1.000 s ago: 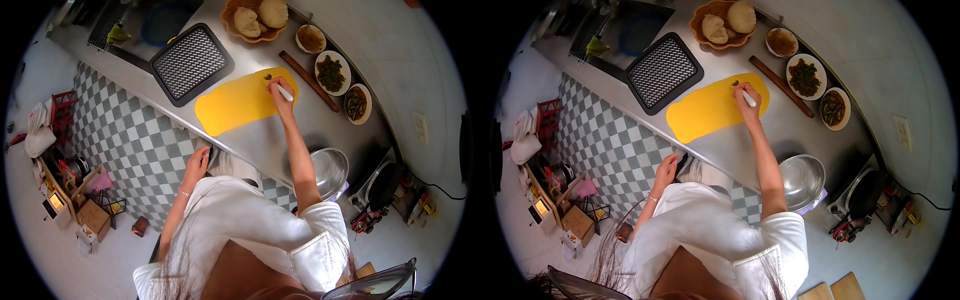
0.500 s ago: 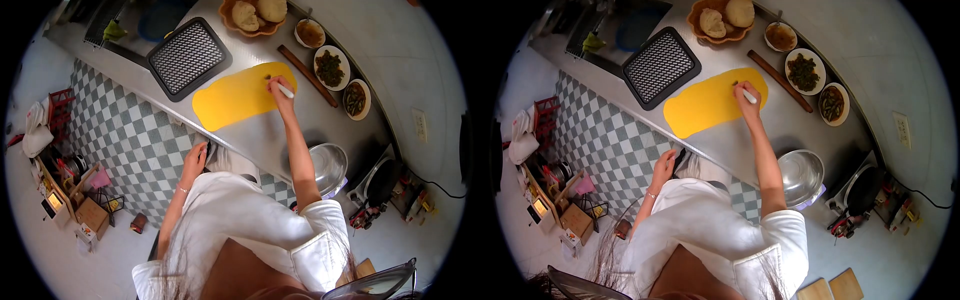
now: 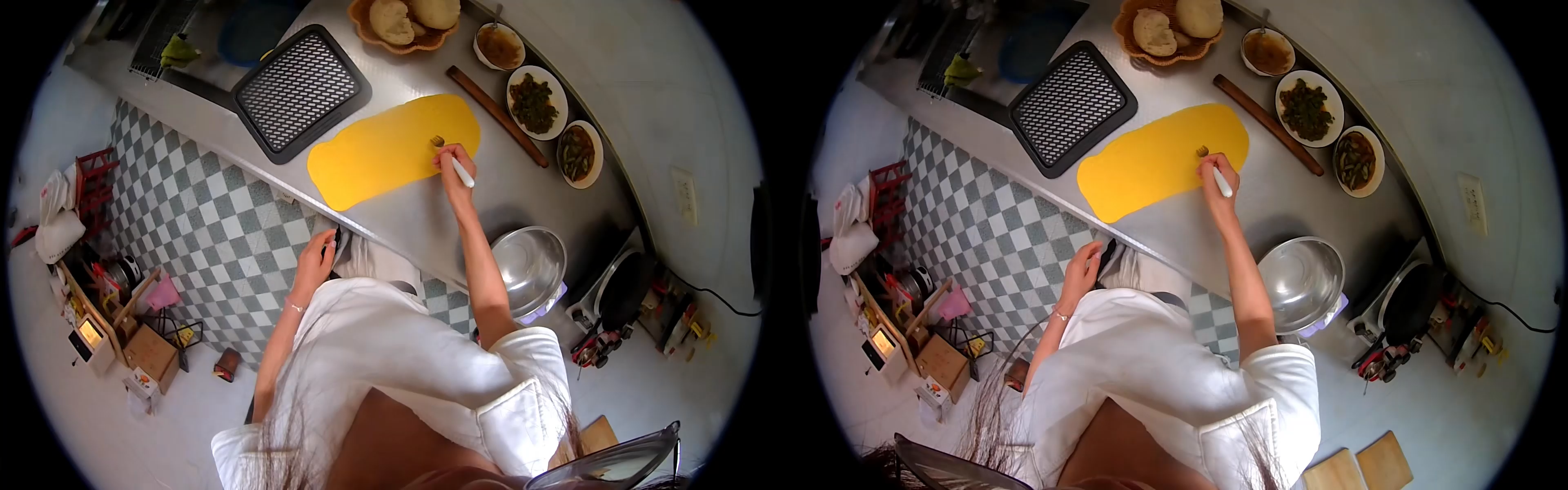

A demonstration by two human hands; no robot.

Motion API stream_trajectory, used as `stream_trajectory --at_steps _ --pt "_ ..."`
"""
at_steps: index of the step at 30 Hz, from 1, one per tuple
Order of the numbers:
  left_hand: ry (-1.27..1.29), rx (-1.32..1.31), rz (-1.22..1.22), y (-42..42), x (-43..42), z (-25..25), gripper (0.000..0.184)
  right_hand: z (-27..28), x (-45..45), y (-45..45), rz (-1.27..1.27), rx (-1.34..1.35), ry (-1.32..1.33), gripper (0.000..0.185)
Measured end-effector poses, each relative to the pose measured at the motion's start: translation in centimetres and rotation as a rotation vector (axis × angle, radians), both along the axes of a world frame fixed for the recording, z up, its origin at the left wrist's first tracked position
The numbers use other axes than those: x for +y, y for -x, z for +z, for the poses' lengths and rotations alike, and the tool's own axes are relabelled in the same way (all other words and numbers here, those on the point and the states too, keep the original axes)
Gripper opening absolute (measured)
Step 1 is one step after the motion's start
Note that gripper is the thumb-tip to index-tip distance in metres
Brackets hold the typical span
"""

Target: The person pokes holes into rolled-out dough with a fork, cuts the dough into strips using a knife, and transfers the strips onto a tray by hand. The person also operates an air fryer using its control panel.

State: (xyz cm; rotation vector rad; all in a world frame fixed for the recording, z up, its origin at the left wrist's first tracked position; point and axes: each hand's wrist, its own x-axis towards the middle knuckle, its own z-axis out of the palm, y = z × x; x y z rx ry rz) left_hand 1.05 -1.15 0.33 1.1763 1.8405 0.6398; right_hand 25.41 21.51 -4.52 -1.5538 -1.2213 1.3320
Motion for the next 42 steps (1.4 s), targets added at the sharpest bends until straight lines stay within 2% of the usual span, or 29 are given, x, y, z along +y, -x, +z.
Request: stream_trajectory --at_steps 2,5,8,11,14,17,20,26,32,35,38,42 --pt "0.015 0.012 -0.003 -0.1 0.2 0.0 0.026 0.3 0.3 0.0 -0.081 0.055 0.018 0.015" --pt "0.003 -0.008 0.007 -0.2 0.0 -0.1 0.026 -1.0 0.2 -0.6 -0.027 0.060 0.061 0.015" --pt "0.012 -0.001 0.007 -0.5 0.3 0.0 0.025 0.2 0.4 -0.4 -0.084 0.037 0.035 0.016" --pt "-0.021 -0.001 0.010 -0.3 0.1 -0.1 0.025 -0.7 -0.5 -0.4 0.067 -0.033 0.069 0.017" --pt "-0.029 0.016 -0.003 -0.4 0.3 -0.1 0.025 0.1 -0.7 0.3 0.024 -0.010 0.113 0.016" --pt "-0.025 -0.007 0.021 -0.4 0.0 -0.2 0.025 -0.4 -1.0 0.9 0.111 0.006 0.038 0.013" --pt "-0.014 0.005 0.000 -0.4 0.0 -0.3 0.025 -1.0 -0.7 1.0 0.147 -0.013 0.110 0.013" --pt "-0.018 0.004 0.004 -0.4 -0.1 -0.3 0.025 -1.1 -0.8 1.1 0.193 -0.066 0.085 0.013" --pt "0.005 -0.011 0.020 -0.4 -0.1 -0.3 0.025 -1.5 -2.9 0.9 0.173 -0.048 0.095 0.014" --pt "0.019 -0.021 0.021 -0.4 0.0 -0.2 0.025 0.4 -3.2 1.6 0.108 -0.078 0.054 0.015" --pt "0.043 -0.022 -0.003 -0.5 0.5 0.3 0.025 -2.2 -4.2 1.6 0.105 -0.164 0.074 0.015" --pt "0.035 -0.009 -0.023 -0.3 0.6 0.3 0.025 -0.1 -4.4 1.6 -0.067 -0.132 0.092 0.015"
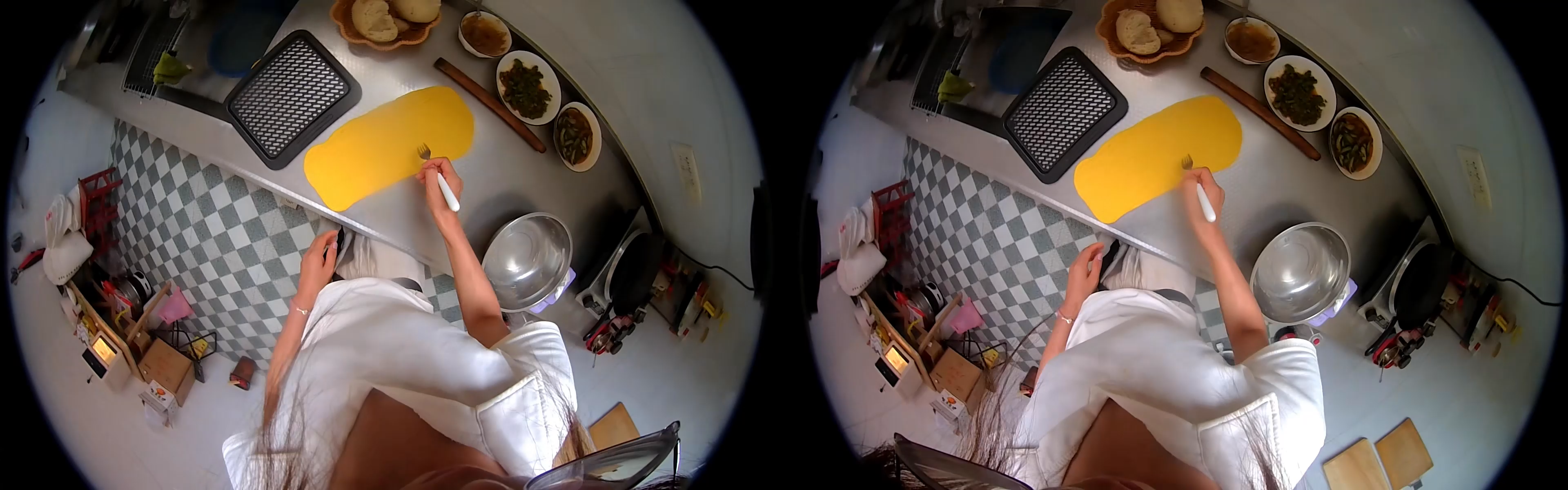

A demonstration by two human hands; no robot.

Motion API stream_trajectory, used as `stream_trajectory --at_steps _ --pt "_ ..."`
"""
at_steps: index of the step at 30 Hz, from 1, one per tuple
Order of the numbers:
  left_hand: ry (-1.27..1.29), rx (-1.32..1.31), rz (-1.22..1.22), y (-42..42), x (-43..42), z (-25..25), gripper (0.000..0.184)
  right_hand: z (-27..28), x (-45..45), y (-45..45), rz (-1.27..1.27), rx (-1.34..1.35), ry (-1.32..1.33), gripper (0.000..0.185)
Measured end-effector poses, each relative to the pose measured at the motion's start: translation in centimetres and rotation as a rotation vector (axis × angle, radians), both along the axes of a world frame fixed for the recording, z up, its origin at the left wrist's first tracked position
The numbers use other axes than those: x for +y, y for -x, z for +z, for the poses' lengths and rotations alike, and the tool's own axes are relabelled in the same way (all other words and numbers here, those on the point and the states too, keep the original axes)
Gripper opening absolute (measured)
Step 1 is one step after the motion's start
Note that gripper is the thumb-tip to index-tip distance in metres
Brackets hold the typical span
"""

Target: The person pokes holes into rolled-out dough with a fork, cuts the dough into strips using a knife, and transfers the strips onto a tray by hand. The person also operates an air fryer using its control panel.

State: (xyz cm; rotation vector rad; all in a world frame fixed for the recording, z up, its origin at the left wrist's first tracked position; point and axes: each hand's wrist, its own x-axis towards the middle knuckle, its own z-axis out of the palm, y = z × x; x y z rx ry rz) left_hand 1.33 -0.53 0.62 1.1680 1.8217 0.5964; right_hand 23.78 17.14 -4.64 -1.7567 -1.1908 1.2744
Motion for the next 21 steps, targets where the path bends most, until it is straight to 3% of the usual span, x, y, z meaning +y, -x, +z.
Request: stream_trajectory --at_steps 3,6,10,14,17,21 --pt "-0.007 -0.001 -0.010 0.0 -0.1 -0.3 0.025 -0.7 -0.3 -1.1 0.080 -0.009 0.000 0.015" --pt "0.004 0.003 -0.010 -0.2 -0.1 0.0 0.025 0.5 0.0 -1.7 -0.089 0.163 -0.023 0.015" --pt "-0.019 0.006 -0.028 -0.2 -0.2 -0.5 0.025 -0.3 1.0 -3.5 -0.043 0.128 0.049 0.016" --pt "0.026 -0.016 0.005 -0.3 -0.1 -0.3 0.024 0.6 2.6 -4.4 -0.159 0.186 -0.090 0.016" --pt "0.018 -0.005 -0.022 -0.4 0.0 -0.3 0.024 -0.7 3.1 -5.3 -0.083 0.144 0.001 0.018" --pt "0.009 -0.018 0.005 -0.4 -0.2 -0.5 0.024 -0.1 3.8 -5.8 -0.107 0.196 -0.097 0.018"
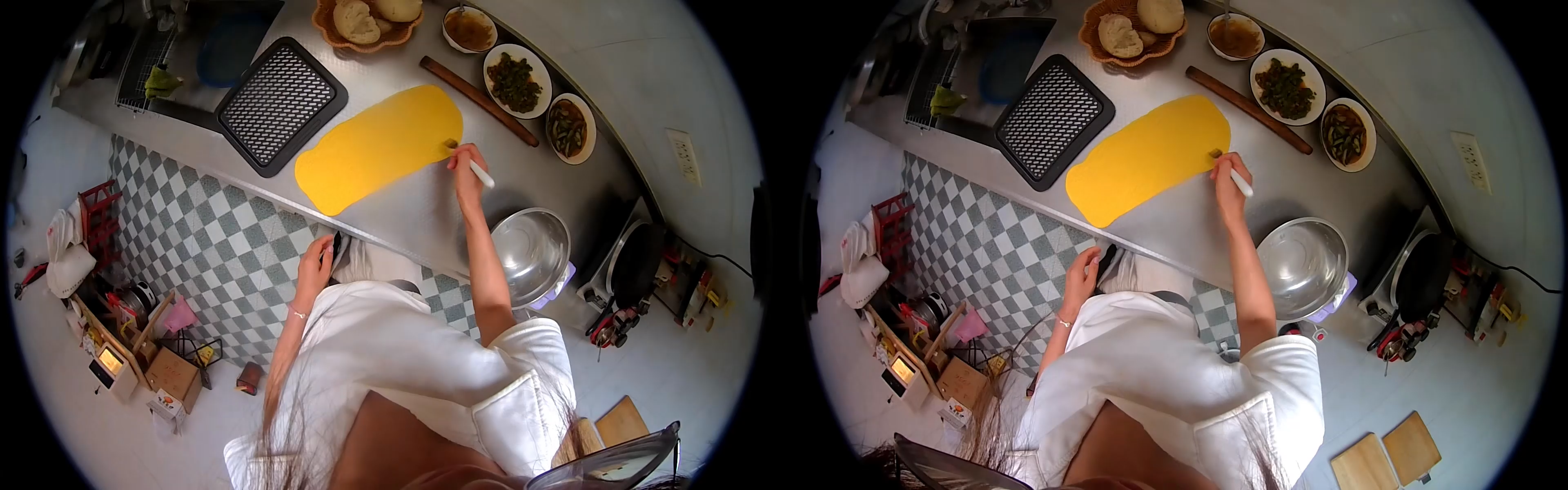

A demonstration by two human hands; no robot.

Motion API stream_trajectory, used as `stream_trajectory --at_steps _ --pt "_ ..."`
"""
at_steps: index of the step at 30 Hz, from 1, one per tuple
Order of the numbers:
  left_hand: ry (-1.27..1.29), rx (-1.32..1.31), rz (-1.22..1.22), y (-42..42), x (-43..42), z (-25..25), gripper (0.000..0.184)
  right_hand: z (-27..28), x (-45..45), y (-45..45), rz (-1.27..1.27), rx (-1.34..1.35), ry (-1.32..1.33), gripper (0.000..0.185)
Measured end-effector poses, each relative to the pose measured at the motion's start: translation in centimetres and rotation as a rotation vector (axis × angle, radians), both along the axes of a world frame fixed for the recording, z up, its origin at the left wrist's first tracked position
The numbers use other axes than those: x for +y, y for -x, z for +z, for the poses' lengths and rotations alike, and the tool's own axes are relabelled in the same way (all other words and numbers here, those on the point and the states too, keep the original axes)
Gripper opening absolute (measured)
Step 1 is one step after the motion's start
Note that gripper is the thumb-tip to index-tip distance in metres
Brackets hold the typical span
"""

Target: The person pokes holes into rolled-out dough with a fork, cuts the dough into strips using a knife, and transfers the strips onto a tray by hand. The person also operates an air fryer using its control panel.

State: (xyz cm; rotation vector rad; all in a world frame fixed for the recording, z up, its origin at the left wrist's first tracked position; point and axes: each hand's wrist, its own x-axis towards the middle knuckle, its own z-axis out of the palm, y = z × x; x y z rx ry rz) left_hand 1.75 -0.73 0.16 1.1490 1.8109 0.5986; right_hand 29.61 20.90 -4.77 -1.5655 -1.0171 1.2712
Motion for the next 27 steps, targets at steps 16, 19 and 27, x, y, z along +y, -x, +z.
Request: stream_trajectory --at_steps 16,19,27 --pt "-0.003 0.023 -0.030 -0.2 0.3 -0.2 0.024 -0.4 3.9 0.8 0.107 -0.026 -0.022 0.020" --pt "0.002 0.023 -0.016 -0.4 0.2 0.1 0.025 -0.2 5.1 0.6 0.032 0.002 -0.086 0.020" --pt "-0.007 0.028 -0.002 -0.4 0.0 0.5 0.025 -0.6 4.8 0.3 0.069 -0.015 -0.063 0.021"
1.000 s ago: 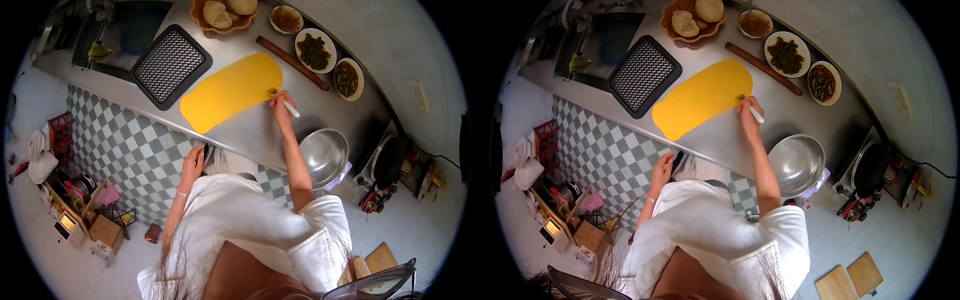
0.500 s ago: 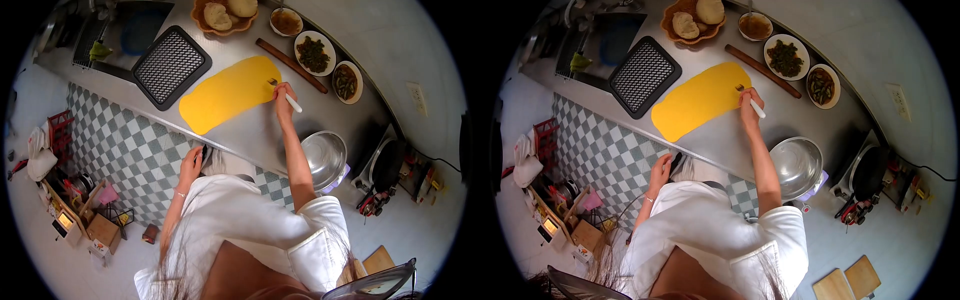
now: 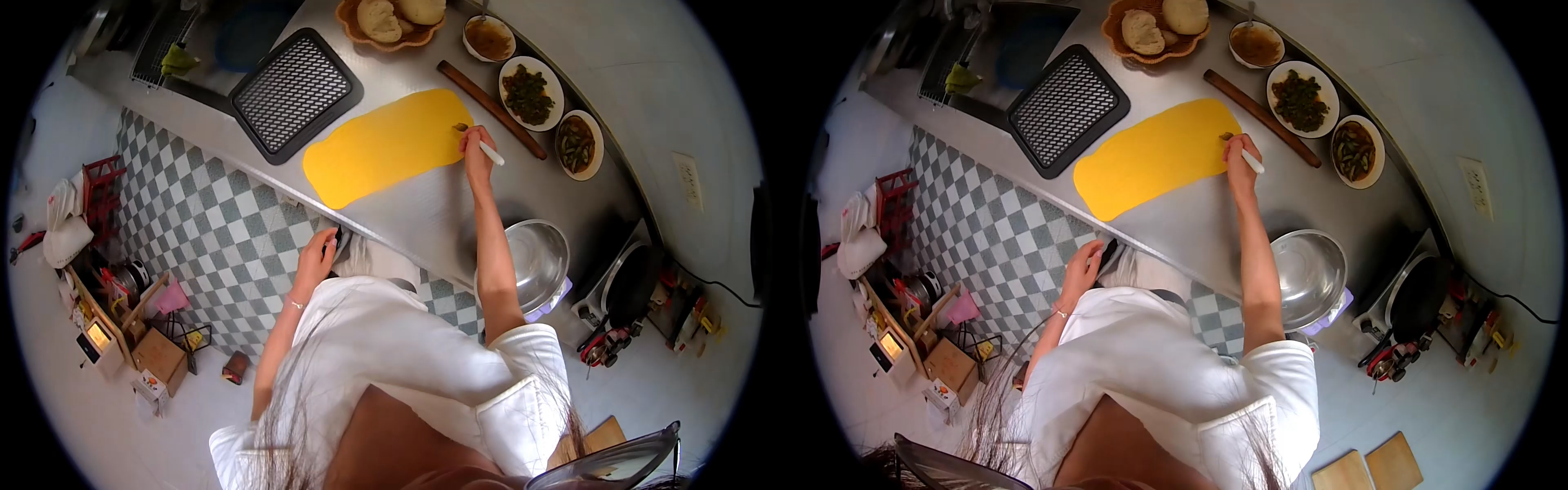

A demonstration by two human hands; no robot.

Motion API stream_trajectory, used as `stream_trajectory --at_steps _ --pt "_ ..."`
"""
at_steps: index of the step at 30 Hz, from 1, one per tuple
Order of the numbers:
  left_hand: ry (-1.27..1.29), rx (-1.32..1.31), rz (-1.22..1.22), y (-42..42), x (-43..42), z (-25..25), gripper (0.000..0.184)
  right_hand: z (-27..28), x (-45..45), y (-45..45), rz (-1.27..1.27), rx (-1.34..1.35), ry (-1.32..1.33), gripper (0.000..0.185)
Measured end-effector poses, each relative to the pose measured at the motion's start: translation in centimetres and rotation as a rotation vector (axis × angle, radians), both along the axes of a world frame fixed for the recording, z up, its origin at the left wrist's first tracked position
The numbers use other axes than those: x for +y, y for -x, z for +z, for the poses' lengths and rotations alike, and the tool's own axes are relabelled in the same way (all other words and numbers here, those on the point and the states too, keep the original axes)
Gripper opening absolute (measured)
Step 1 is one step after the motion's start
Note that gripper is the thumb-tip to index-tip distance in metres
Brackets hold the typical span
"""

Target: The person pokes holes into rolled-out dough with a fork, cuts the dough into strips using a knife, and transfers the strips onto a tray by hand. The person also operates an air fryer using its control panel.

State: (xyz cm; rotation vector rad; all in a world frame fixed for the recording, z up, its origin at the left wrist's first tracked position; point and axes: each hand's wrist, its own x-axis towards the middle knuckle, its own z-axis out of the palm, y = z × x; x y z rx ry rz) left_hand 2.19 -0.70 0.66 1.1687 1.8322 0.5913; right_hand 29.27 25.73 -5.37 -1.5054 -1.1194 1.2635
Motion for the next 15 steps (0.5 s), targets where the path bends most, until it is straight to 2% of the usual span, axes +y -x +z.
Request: stream_trajectory --at_steps 4,7,8,11,15 --pt "-0.008 -0.005 0.013 0.2 -0.2 -0.3 0.025 1.3 -1.6 -0.1 -0.075 -0.024 0.024 0.022" --pt "-0.004 -0.010 0.021 0.3 -0.5 -0.3 0.025 0.0 -4.0 0.1 -0.007 0.052 0.163 0.021" --pt "-0.009 -0.009 0.021 0.3 -0.4 -0.4 0.026 -0.2 -4.4 0.0 0.017 -0.031 0.142 0.019" --pt "-0.020 0.001 0.009 0.6 -0.4 -0.1 0.026 1.3 -5.9 0.6 -0.068 -0.064 0.085 0.018" --pt "-0.019 -0.020 0.018 0.8 -0.7 -0.4 0.026 -0.1 -7.2 0.5 -0.009 -0.015 0.162 0.019"
